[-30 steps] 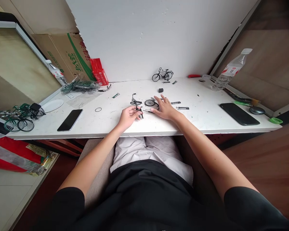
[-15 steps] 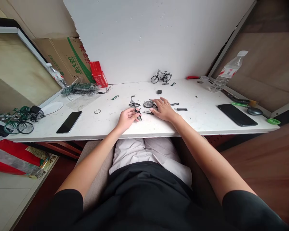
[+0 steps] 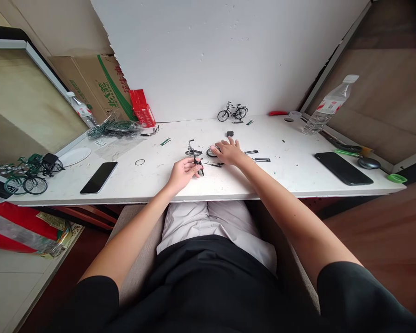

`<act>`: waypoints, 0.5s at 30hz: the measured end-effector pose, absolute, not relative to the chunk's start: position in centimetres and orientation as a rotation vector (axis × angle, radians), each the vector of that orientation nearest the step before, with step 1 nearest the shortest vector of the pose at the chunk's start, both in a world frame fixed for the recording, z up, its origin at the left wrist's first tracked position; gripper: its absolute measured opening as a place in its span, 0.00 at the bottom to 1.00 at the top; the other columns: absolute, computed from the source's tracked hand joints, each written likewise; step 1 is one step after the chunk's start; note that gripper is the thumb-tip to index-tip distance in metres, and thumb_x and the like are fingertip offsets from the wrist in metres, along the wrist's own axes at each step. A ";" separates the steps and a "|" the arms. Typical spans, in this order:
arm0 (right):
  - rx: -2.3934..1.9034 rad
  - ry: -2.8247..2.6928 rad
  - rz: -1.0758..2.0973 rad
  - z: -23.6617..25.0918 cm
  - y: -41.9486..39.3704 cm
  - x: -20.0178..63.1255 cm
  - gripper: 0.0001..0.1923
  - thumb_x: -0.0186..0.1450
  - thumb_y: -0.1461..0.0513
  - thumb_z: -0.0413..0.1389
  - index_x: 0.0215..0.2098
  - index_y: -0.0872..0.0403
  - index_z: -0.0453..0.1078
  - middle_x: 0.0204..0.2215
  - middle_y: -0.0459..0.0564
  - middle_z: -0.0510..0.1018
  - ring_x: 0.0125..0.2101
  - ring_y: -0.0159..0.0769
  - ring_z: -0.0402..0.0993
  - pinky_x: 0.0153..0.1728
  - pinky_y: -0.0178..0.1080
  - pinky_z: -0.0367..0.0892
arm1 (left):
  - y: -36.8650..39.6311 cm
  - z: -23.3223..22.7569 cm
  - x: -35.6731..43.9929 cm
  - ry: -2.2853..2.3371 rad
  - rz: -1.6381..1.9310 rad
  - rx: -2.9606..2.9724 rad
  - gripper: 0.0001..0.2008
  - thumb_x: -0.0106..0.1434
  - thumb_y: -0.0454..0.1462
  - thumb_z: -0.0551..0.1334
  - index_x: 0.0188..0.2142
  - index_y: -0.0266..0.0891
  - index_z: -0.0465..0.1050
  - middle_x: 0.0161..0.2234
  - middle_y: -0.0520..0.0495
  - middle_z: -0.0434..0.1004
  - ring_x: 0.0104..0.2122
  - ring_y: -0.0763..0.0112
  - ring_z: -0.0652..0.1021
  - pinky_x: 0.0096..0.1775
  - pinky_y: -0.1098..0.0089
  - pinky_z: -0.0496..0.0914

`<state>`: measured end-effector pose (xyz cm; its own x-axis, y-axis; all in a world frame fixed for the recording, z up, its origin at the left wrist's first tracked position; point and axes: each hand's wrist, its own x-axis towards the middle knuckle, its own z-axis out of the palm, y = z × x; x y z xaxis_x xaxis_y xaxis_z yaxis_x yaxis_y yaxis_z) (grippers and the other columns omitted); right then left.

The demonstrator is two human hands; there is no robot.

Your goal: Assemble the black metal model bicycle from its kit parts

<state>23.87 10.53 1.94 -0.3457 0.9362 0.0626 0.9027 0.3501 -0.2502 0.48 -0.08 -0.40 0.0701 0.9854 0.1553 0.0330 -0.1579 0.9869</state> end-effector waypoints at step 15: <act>-1.610 -2.304 0.132 1.1 11.6 23.6 0.39 0.82 0.43 0.33 0.51 0.56 0.80 0.55 0.67 0.83 0.69 0.68 0.65 0.68 0.65 0.61 | -0.3 -0.2 0.6 1.083 1.268 1.393 0.27 0.59 0.48 0.79 0.50 0.35 0.79 0.41 0.39 0.88 0.28 0.69 0.83 0.38 0.65 0.78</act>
